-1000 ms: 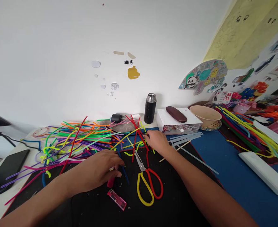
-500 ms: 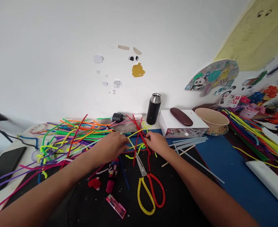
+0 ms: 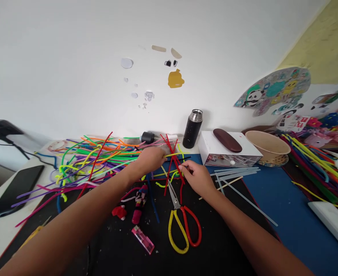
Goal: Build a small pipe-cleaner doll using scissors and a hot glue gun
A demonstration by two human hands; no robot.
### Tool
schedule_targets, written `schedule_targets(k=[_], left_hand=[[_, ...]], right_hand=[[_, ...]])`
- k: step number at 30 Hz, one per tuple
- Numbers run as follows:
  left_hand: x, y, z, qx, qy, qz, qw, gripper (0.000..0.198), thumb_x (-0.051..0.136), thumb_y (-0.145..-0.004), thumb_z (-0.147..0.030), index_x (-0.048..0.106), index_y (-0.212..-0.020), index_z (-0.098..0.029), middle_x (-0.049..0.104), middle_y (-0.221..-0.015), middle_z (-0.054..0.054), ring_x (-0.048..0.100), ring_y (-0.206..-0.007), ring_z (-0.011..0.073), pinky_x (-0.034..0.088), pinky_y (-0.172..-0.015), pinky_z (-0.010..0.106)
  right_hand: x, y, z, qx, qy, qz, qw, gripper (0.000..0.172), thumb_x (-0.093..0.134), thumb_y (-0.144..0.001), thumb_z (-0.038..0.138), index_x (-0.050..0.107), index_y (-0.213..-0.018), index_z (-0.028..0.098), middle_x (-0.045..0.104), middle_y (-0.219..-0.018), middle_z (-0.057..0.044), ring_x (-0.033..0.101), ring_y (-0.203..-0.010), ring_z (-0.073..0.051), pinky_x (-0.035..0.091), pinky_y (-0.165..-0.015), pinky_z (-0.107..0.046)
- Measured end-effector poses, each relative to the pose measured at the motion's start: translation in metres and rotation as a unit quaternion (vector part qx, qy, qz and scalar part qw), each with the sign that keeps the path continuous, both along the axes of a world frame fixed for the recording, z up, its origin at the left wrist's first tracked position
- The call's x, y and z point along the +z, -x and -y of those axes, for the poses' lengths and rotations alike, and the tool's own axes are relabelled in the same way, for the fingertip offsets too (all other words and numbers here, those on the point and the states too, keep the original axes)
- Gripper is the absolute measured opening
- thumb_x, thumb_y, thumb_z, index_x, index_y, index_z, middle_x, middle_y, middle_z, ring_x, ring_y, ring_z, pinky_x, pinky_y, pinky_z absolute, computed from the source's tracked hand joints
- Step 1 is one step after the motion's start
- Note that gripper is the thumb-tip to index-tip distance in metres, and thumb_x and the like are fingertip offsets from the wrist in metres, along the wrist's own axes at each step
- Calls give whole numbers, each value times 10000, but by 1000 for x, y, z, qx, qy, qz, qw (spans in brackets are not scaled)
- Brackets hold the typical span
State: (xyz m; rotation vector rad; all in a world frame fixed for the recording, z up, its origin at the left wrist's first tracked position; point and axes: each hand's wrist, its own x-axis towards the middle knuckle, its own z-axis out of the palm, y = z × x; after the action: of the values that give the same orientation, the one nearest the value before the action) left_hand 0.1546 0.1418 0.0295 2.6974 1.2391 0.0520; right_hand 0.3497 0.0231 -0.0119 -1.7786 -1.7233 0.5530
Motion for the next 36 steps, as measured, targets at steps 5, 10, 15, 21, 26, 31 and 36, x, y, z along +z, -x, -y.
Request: schedule_targets(k=[5, 10, 15, 21, 26, 31, 36], left_hand=[[47, 31, 9, 53, 33, 108, 992, 368, 531, -1010, -416, 718, -811, -170, 686, -722, 63, 599, -666, 191, 411, -652, 312], [65, 61, 60, 30, 345, 311, 885, 402, 667, -923, -544, 686, -781, -168, 626, -643, -11, 575, -561, 139, 458, -582, 276], [42, 63, 115, 73, 524, 342, 777, 525, 755, -816, -648, 770, -921, -134, 681, -689, 3, 573, -511, 113, 469, -521, 252], [14, 58, 150, 53, 571, 334, 748, 591, 785, -761, -696, 773, -922, -127, 687, -697, 13, 603, -523, 121, 500, -533, 258], [5, 54, 176, 76, 612, 354, 703, 599, 769, -743, -714, 765, -899, -136, 681, -671, 13, 609, -532, 124, 461, -525, 244], [1, 52, 203, 60, 641, 384, 662, 572, 722, -784, -690, 766, -875, -127, 675, -635, 21, 562, -511, 117, 427, -508, 243], [-4, 46, 234, 52, 675, 394, 621, 657, 642, -834, -752, 779, -936, -117, 672, -639, 31, 527, -475, 110, 411, -504, 241]], right_hand=[[2, 6, 23, 20, 7, -86, 996, 312, 555, -1004, 485, 717, -932, 229, 681, -721, 4, 603, -644, -181, 428, -618, -278], [13, 19, 42, 53, 53, -213, 974, 344, 609, -976, 546, 713, -984, 218, 624, -664, 28, 560, -527, -146, 430, -541, -268], [28, 38, 52, 82, 59, -368, 924, 478, 634, -939, 660, 690, -1042, 197, 671, -759, 1, 647, -545, -143, 450, -506, -252], [33, 60, 65, 73, 63, -410, 907, 538, 650, -899, 723, 725, -1016, 203, 671, -703, -4, 669, -562, -163, 430, -474, -241], [28, 70, 77, 44, 82, -420, 903, 512, 662, -892, 718, 751, -888, 214, 683, -650, -12, 619, -523, -160, 451, -489, -265], [24, 70, 83, 6, 91, -479, 873, 518, 701, -863, 713, 713, -829, 197, 639, -602, 6, 563, -459, -130, 398, -453, -241], [21, 58, 82, -65, 78, -523, 847, 537, 765, -786, 728, 681, -788, 197, 582, -561, 23, 500, -431, -116, 350, -417, -233]])
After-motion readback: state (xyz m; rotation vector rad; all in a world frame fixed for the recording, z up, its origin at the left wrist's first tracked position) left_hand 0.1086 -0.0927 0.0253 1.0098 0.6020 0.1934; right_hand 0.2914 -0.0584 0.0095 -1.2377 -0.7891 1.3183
